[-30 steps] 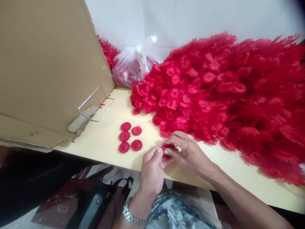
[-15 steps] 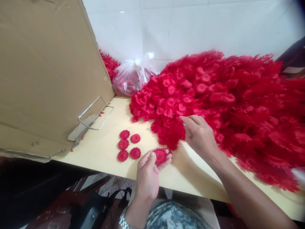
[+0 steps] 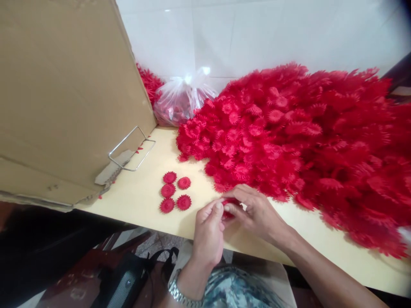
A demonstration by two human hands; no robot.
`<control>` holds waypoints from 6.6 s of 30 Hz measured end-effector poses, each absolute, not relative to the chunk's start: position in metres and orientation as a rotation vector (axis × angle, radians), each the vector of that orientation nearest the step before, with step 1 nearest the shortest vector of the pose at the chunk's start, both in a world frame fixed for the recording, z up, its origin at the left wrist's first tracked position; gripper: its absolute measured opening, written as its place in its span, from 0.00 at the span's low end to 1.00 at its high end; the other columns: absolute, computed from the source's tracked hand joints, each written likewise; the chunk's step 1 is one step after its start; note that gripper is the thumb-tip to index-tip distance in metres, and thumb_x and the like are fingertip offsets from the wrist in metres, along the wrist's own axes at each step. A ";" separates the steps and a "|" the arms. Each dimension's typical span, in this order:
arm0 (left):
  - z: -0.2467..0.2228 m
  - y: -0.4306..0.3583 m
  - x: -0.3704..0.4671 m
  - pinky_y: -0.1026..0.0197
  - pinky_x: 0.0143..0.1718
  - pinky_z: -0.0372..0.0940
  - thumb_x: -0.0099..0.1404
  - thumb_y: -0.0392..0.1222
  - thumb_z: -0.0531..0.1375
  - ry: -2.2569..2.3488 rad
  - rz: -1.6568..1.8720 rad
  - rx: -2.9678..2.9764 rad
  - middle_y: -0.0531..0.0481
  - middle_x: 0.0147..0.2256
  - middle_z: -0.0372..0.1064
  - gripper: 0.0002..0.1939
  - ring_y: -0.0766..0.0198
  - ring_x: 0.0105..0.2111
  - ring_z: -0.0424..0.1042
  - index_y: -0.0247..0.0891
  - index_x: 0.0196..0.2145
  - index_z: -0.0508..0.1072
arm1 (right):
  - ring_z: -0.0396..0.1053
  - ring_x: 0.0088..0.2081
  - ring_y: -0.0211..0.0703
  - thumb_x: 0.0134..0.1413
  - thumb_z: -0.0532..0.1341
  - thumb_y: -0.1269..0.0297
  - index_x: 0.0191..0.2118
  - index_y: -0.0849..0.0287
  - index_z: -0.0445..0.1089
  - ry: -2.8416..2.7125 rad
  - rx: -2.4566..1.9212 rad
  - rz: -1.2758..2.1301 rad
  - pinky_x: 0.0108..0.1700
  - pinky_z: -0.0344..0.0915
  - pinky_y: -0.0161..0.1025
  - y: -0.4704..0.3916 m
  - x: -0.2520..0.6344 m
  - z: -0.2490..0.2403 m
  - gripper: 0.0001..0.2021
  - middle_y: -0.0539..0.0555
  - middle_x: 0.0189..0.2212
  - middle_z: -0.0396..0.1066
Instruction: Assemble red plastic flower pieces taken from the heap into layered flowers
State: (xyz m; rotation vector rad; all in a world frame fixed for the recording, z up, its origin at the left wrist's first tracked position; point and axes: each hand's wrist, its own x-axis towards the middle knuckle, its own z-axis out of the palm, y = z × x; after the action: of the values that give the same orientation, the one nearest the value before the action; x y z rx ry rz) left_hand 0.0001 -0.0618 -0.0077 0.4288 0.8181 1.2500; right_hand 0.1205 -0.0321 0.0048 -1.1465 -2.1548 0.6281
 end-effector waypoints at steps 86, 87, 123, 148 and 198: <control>-0.004 -0.055 -0.010 0.72 0.11 0.50 0.51 0.46 0.66 1.045 1.206 0.543 0.58 0.14 0.56 0.13 0.75 0.14 0.53 0.34 0.20 0.68 | 0.57 0.22 0.33 0.57 0.58 0.59 0.20 0.59 0.59 -1.969 -1.078 0.563 0.24 0.53 0.32 -0.045 0.126 0.005 0.17 0.47 0.18 0.57; -0.005 -0.055 -0.011 0.72 0.11 0.49 0.50 0.46 0.66 1.067 1.247 0.520 0.59 0.14 0.55 0.13 0.76 0.13 0.52 0.34 0.21 0.68 | 0.57 0.22 0.34 0.58 0.57 0.58 0.20 0.59 0.59 -1.930 -1.098 0.615 0.24 0.53 0.32 -0.046 0.128 0.005 0.17 0.47 0.18 0.57; -0.017 -0.059 -0.019 0.68 0.26 0.66 0.51 0.36 0.64 1.108 1.310 0.505 0.50 0.24 0.72 0.04 0.70 0.24 0.69 0.32 0.26 0.75 | 0.68 0.32 0.38 0.52 0.63 0.60 0.39 0.57 0.69 -1.908 -1.216 1.010 0.33 0.65 0.34 -0.045 0.118 0.002 0.10 0.50 0.31 0.72; -0.017 -0.069 -0.017 0.70 0.12 0.60 0.54 0.47 0.64 0.987 1.136 0.658 0.56 0.15 0.65 0.14 0.71 0.13 0.64 0.34 0.24 0.68 | 0.62 0.23 0.35 0.57 0.55 0.63 0.27 0.58 0.62 -1.721 -1.214 1.077 0.25 0.59 0.33 -0.044 0.120 0.006 0.08 0.47 0.20 0.63; -0.016 -0.065 -0.015 0.73 0.13 0.48 0.50 0.49 0.66 1.172 1.238 0.634 0.61 0.14 0.53 0.20 0.78 0.14 0.52 0.35 0.17 0.61 | 0.66 0.28 0.36 0.56 0.60 0.60 0.31 0.59 0.70 -1.986 -1.152 0.924 0.29 0.60 0.34 -0.045 0.123 0.020 0.09 0.51 0.26 0.69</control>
State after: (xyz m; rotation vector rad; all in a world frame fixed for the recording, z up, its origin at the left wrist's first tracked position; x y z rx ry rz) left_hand -0.0148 -0.0654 -0.0156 0.6343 1.1723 1.2380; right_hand 0.1226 -0.0452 0.0201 -1.1524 -1.9860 0.9244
